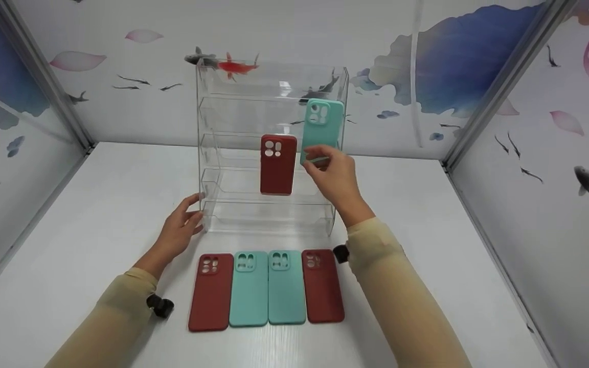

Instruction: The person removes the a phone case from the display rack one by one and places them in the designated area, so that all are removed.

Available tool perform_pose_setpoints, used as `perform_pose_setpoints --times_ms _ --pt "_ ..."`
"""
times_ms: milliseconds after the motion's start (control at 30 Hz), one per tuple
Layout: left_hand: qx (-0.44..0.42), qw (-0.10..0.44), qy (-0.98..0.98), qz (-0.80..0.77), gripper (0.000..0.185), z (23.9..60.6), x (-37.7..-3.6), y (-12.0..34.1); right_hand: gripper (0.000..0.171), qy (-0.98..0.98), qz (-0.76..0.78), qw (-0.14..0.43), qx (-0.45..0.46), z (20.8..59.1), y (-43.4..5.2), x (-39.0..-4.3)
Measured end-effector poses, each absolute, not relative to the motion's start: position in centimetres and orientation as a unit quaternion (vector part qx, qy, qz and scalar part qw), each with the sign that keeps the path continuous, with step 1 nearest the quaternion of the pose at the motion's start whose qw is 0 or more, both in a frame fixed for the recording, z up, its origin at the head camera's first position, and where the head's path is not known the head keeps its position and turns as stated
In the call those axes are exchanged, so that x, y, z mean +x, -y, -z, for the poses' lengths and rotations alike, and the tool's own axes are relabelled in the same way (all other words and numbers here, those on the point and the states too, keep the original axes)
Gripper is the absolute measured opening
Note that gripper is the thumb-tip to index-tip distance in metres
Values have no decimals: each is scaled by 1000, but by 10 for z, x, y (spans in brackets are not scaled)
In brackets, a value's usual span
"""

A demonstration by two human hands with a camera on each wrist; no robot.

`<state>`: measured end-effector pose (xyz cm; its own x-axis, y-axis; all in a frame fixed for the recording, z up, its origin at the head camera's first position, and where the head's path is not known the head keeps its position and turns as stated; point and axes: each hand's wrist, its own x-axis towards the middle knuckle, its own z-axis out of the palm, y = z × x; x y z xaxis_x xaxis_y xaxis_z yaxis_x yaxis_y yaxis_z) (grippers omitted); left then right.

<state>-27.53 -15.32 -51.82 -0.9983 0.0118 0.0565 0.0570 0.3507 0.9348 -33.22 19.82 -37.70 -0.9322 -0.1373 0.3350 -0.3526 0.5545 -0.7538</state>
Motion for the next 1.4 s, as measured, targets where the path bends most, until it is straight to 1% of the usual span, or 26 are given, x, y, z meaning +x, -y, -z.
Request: perform_pose_setpoints --times_ms 267,367,633,900,1400 --pt "-15 13 817 576 50 520 -276 152 37 867 -454 163 125 375 -176 -348" --pt "-17 14 818 575 51 520 -277 151 37 863 -455 176 128 375 -173 -353" --pt "-20 21 816 577 51 522 -277 149 36 854 -476 161 134 386 -166 -364" --pt "-30 29 814 580 50 522 -276 150 31 844 -481 188 143 393 -165 -366" --pt "-24 21 825 564 51 519 -277 153 31 841 -478 203 154 391 -170 -360"
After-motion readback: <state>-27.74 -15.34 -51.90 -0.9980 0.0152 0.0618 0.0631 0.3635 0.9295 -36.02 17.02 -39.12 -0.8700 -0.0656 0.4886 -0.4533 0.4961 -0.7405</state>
